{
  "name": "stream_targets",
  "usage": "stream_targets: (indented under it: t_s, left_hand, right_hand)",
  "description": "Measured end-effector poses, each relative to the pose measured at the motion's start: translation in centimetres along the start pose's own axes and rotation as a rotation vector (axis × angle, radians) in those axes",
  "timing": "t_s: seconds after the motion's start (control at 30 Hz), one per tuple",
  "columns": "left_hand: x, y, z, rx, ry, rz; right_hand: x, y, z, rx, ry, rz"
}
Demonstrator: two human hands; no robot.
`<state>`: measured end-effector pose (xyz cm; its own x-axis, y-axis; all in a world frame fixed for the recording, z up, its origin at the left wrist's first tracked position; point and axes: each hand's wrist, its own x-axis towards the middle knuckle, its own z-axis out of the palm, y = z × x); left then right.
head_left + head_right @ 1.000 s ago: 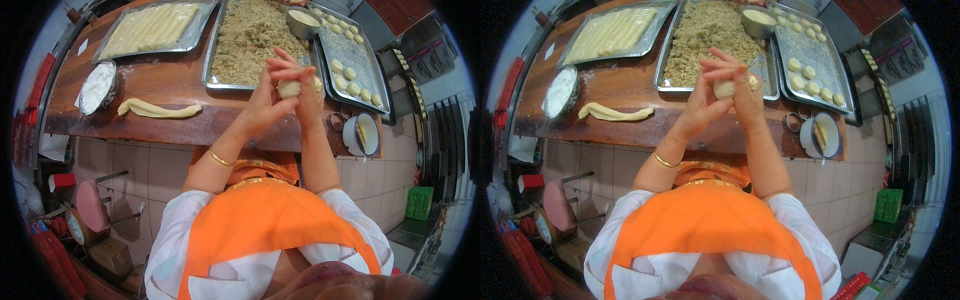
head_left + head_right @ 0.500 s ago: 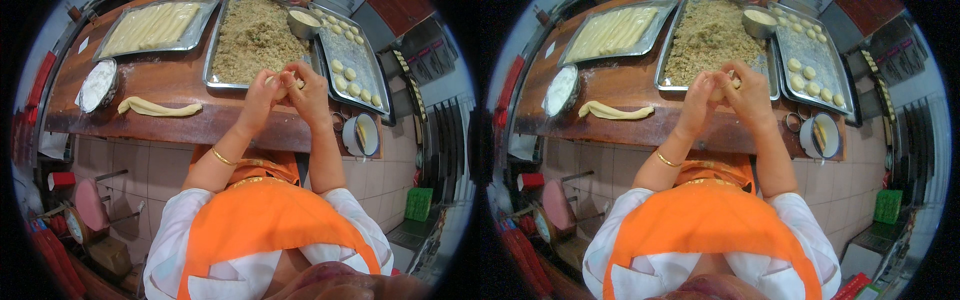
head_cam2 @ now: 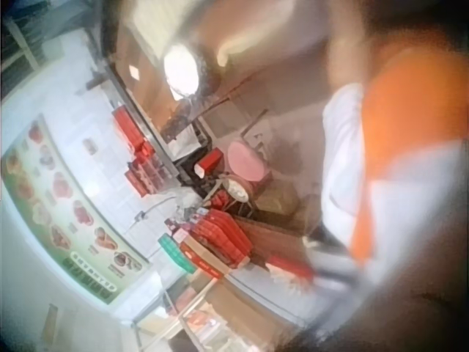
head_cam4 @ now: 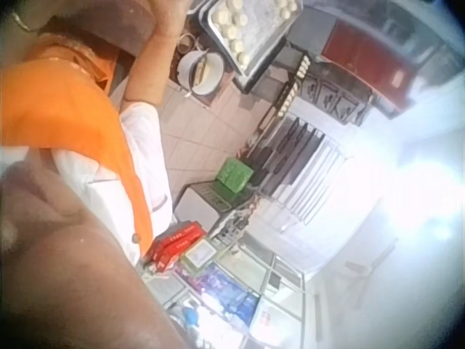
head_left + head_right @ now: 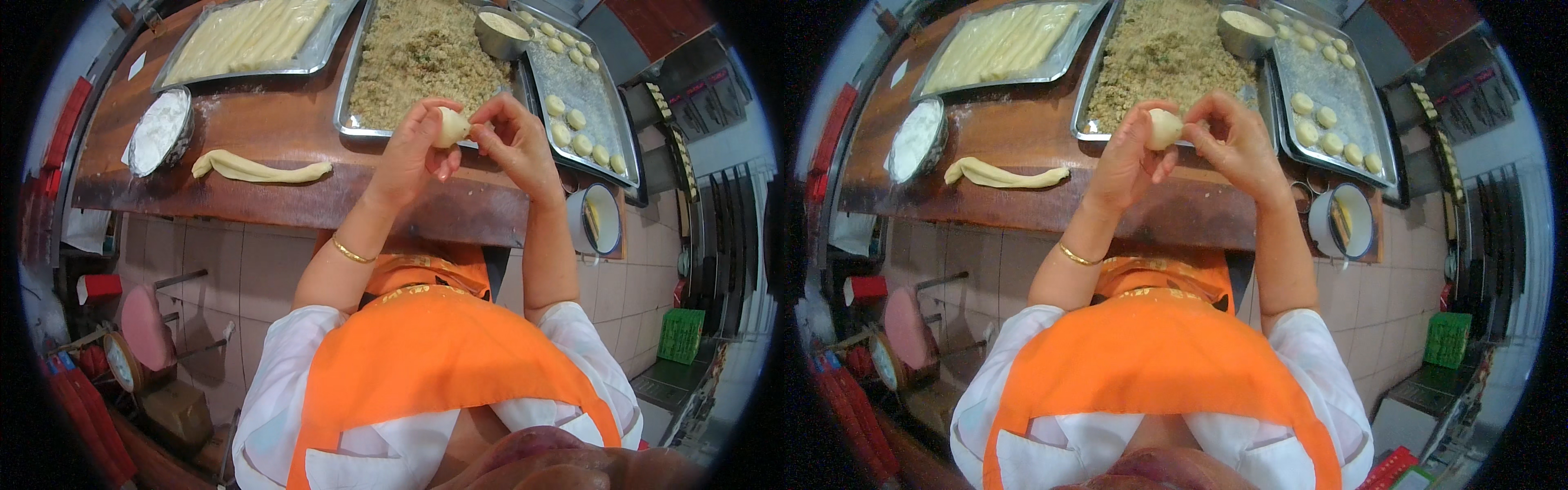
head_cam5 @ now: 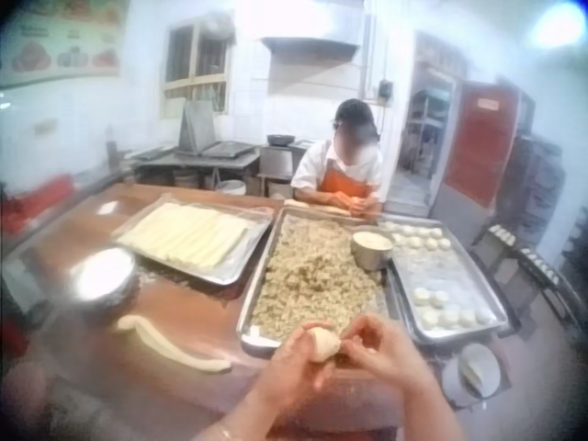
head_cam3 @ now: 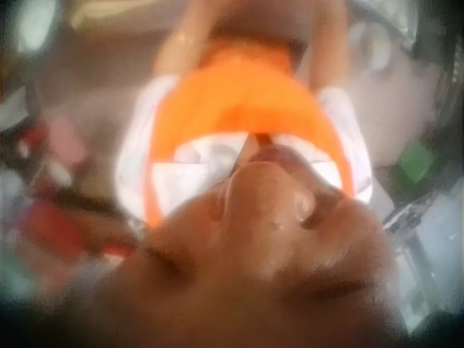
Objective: The person prepares bread rolls by hand by taking pieces of dough, flattening them, adding a filling from a tray, and rolling them into balls on a wooden table.
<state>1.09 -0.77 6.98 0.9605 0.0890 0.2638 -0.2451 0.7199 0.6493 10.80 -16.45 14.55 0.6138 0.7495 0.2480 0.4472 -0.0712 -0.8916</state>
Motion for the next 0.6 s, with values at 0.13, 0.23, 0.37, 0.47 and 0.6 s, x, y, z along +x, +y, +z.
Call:
stream_targets:
  t_s: [0.13,0.23,0.37,0.47,0.6]
  left_hand:
    - [0.3,-0.7,0.2,-0.139,0.134,-0.045]
    - [0.2,0.0,2.8,-0.175,0.327,-0.015]
    - [-0.3,-0.3,1.9,0.294,0.295,0.042]
    - [-0.4,-0.4,0.6,0.369,0.274,-0.068]
    - [-0.1,-0.8,-0.2,0.167,0.216,-0.061]
  right_hand:
    - [0.1,0.5,0.3,-0.166,-0.042,-0.169]
    - [0.0,0.4,0.2,-0.208,-0.021,-0.195]
    - [0.2,-0.1,0.4,-0.313,-0.048,-0.269]
    - [0.0,-0.1,0.7,-0.39,-0.086,-0.276]
    - [-0.2,0.3,0.3,-0.419,-0.115,-0.272]
